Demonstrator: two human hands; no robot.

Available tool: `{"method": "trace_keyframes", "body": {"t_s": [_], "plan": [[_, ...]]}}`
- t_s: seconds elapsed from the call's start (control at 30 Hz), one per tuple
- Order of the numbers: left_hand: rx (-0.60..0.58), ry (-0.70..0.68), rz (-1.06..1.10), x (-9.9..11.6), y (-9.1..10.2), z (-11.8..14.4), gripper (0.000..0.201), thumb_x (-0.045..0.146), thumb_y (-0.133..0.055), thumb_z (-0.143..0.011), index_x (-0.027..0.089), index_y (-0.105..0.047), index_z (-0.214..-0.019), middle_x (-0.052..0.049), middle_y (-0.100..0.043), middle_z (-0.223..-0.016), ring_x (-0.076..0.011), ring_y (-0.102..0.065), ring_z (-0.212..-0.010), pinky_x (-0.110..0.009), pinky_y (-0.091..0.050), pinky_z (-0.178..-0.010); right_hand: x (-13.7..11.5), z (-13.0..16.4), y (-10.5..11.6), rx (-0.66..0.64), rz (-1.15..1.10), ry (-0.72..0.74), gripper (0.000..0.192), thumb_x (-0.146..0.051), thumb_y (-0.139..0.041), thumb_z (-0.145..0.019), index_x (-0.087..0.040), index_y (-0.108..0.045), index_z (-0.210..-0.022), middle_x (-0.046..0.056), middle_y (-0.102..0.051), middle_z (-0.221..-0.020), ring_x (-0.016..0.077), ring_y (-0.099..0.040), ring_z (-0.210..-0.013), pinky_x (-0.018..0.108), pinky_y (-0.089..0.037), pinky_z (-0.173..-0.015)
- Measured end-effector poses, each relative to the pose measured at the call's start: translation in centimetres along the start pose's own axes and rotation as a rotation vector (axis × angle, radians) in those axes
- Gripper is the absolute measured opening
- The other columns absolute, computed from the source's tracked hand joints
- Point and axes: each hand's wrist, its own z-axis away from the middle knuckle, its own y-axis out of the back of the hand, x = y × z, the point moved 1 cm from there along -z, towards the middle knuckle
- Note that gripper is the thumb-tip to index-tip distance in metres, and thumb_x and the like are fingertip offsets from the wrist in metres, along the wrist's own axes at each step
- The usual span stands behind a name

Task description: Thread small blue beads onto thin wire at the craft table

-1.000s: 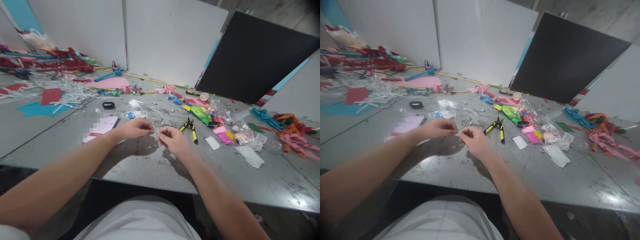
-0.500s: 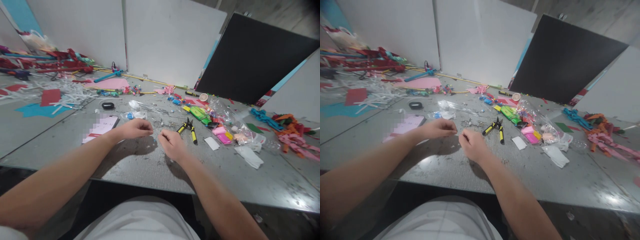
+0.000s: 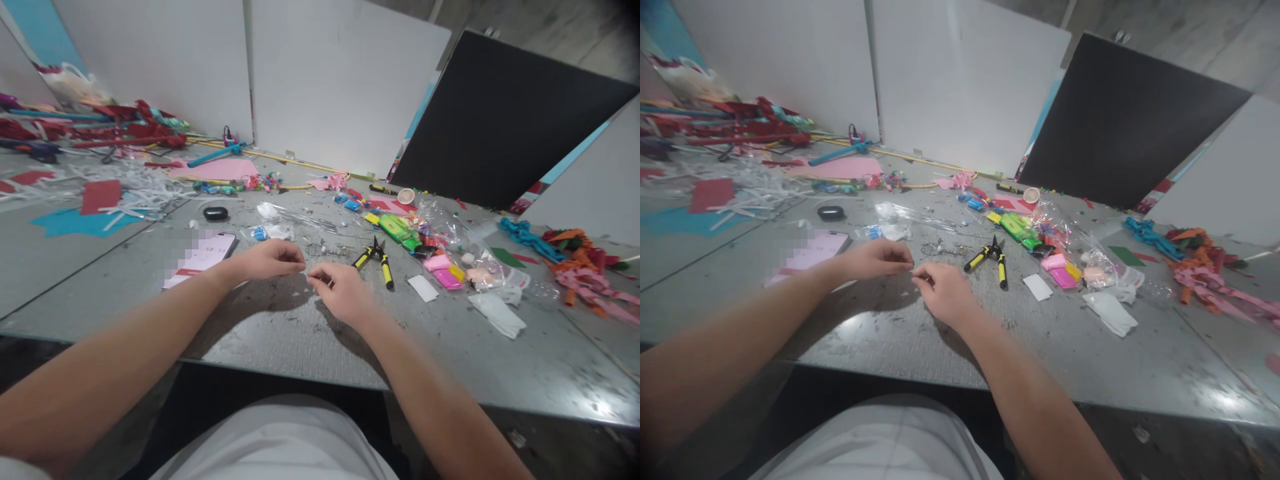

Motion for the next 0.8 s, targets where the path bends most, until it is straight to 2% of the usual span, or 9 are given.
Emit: {"method": "trace_keyframes", "body": {"t_s": [0.13, 0.3, 0.37, 0.47, 0.53, 0.6, 0.7, 0.8], "plan": [[-0.005, -0.006, 0.003, -0.1, 0.0, 0.0, 0.023, 0.039, -0.066, -0.089, 0.017, -0.072, -0.087, 0.002, -0.062, -0.07, -0.0119, -0.055, -0.063, -0.022, -0.039, -0.058, 0.0, 0.0, 0.0, -0.032, 0.011, -0.036, 0.015, -0.028, -0.072, -0.092, -0.021, -0.07, -0.079, 0.0, -0.071, -0.072, 0.0152, -0.06, -0.068, 0.029, -0.04, -0.068], [-0.003, -0.025, 0.011, -0.3, 0.0, -0.1, 0.022, 0.039, -0.067, -0.089, 0.018, -0.072, -0.087, 0.001, -0.065, -0.072, -0.0126, -0.057, -0.065, -0.023, -0.041, -0.06, -0.3, 0.0, 0.2, -0.064, 0.008, -0.006, 0.025, -0.025, -0.056, -0.101, -0.021, -0.068, -0.079, 0.002, -0.073, -0.077, 0.0163, -0.064, -0.072, 0.03, -0.042, -0.07], [-0.006, -0.028, 0.015, -0.4, 0.0, -0.1, 0.021, 0.038, -0.067, -0.088, 0.017, -0.073, -0.089, 0.0, -0.068, -0.076, -0.0138, -0.059, -0.069, -0.024, -0.042, -0.062, -0.3, 0.0, 0.2, -0.056, -0.02, -0.007, 0.021, -0.021, -0.056, -0.099, -0.021, -0.07, -0.084, 0.003, -0.074, -0.08, 0.0167, -0.066, -0.075, 0.03, -0.044, -0.072], [-0.006, -0.019, 0.012, -0.2, 0.0, 0.0, 0.02, 0.036, -0.068, -0.088, 0.017, -0.073, -0.09, -0.001, -0.068, -0.077, -0.0143, -0.059, -0.069, -0.024, -0.041, -0.061, -0.2, 0.0, 0.1, -0.008, -0.061, -0.038, 0.01, -0.022, -0.066, -0.093, -0.022, -0.071, -0.084, 0.001, -0.073, -0.076, 0.0169, -0.065, -0.072, 0.03, -0.044, -0.071], [-0.002, -0.01, 0.013, 0.1, 0.0, 0.1, 0.019, 0.036, -0.069, -0.087, 0.018, -0.073, -0.088, 0.0, -0.066, -0.073, -0.0137, -0.056, -0.066, -0.024, -0.04, -0.06, -0.1, 0.0, 0.1, 0.022, -0.057, -0.063, 0.016, -0.03, -0.07, -0.092, -0.022, -0.068, -0.077, 0.0, -0.07, -0.069, 0.0164, -0.062, -0.067, 0.03, -0.042, -0.068], [-0.009, -0.009, 0.032, 0.5, -0.1, 0.2, 0.019, 0.036, -0.07, -0.086, 0.017, -0.073, -0.087, 0.0, -0.065, -0.072, -0.0134, -0.055, -0.064, -0.024, -0.04, -0.058, -0.1, 0.1, 0.2, 0.027, -0.042, -0.053, 0.027, -0.036, -0.066, -0.096, -0.022, -0.066, -0.073, 0.0, -0.068, -0.065, 0.0157, -0.06, -0.064, 0.03, -0.041, -0.067], [-0.042, -0.024, 0.099, 0.9, -0.2, 0.4, 0.02, 0.035, -0.071, -0.085, 0.016, -0.073, -0.088, -0.001, -0.065, -0.07, -0.0132, -0.055, -0.061, -0.024, -0.04, -0.056, -0.2, 0.1, 0.2, 0.015, -0.046, 0.006, 0.032, -0.033, -0.052, -0.103, -0.021, -0.067, -0.077, 0.001, -0.07, -0.07, 0.0151, -0.061, -0.066, 0.03, -0.042, -0.069], [-0.061, -0.046, 0.12, 1.0, -0.3, 0.4, 0.02, 0.035, -0.072, -0.084, 0.016, -0.074, -0.089, -0.001, -0.065, -0.07, -0.0135, -0.056, -0.061, -0.024, -0.042, -0.056, -0.2, 0.1, 0.2, 0.05, -0.066, 0.025, 0.021, -0.028, -0.056, -0.1, -0.022, -0.069, -0.086, 0.001, -0.072, -0.076, 0.0154, -0.063, -0.069, 0.029, -0.044, -0.071]]}}
